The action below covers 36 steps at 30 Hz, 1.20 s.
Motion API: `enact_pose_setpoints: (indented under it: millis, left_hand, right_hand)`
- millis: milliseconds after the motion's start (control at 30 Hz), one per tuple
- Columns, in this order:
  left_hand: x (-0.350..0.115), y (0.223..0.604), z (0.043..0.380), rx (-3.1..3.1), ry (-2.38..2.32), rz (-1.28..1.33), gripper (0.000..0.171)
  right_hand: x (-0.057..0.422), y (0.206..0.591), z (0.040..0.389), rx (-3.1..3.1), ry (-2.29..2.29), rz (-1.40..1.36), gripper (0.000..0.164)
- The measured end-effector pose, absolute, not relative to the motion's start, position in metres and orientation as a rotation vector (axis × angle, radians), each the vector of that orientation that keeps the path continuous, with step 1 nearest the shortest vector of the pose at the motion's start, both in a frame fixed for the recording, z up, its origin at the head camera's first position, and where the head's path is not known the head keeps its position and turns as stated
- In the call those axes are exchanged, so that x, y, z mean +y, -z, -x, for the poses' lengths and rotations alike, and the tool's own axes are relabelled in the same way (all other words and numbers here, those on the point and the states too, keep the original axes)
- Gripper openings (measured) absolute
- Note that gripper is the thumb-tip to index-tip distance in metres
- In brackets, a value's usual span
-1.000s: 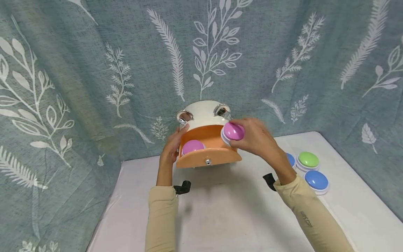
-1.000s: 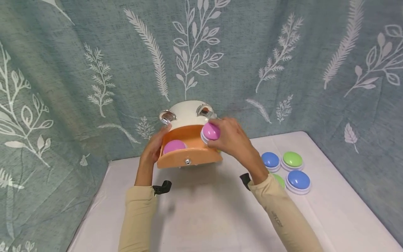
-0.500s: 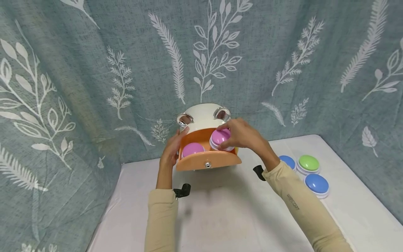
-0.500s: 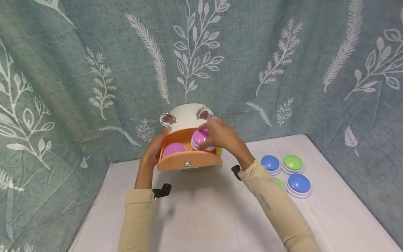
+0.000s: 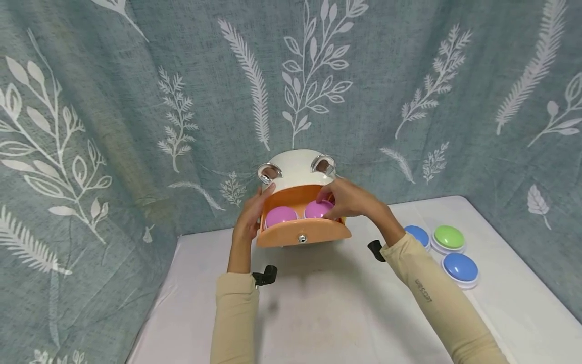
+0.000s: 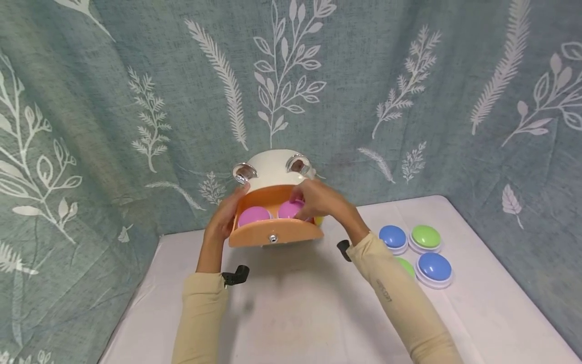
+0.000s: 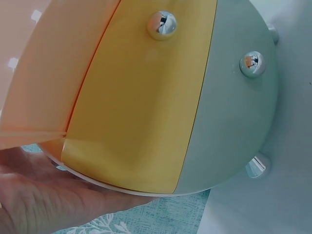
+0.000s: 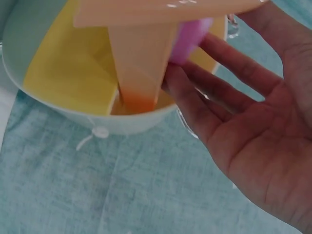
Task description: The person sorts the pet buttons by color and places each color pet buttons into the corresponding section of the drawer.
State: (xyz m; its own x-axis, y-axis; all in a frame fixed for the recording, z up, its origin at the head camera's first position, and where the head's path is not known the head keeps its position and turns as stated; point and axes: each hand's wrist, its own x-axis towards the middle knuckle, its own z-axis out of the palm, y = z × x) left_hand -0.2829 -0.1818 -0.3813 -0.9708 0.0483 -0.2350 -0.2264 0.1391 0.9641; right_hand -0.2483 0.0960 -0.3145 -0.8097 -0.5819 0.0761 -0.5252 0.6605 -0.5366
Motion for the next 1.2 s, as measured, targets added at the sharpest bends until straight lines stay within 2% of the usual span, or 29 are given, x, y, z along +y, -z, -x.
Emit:
enact_pose_setpoints:
  millis: [167, 367, 500, 600, 733, 1200]
  left_hand:
    - [-0.181, 0.382, 0.282, 2.225, -1.91, 0.18, 0.103]
    - [-0.181, 0.383, 0.28, 2.225, -1.891, 0.183, 0.102]
    - [-0.181, 0.382, 0.28, 2.223, -1.905, 0.173, 0.102]
    - [-0.18, 0.382, 0.28, 2.225, -1.915, 0.175, 0.102]
    - [-0.18, 0.382, 0.282, 2.216, -1.929, 0.185, 0.103]
    - [-0.178, 0.382, 0.284, 2.213, -1.9, 0.226, 0.099]
  right_hand:
    - [0.104, 0.316, 0.24, 2.82, 0.936, 0.861, 0.03]
    - [0.088, 0.347, 0.184, 3.342, 1.518, 0.579, 0.01]
    - [0.057, 0.381, 0.15, 3.569, 1.521, 0.806, 0.005]
    - [0.034, 0.399, 0.14, 3.535, 1.381, 0.865, 0.013]
    - [0.02, 0.407, 0.145, 3.51, 1.302, 0.816, 0.023]
    - [0.015, 0.387, 0.195, 3.39, 1.378, 0.631, 0.014]
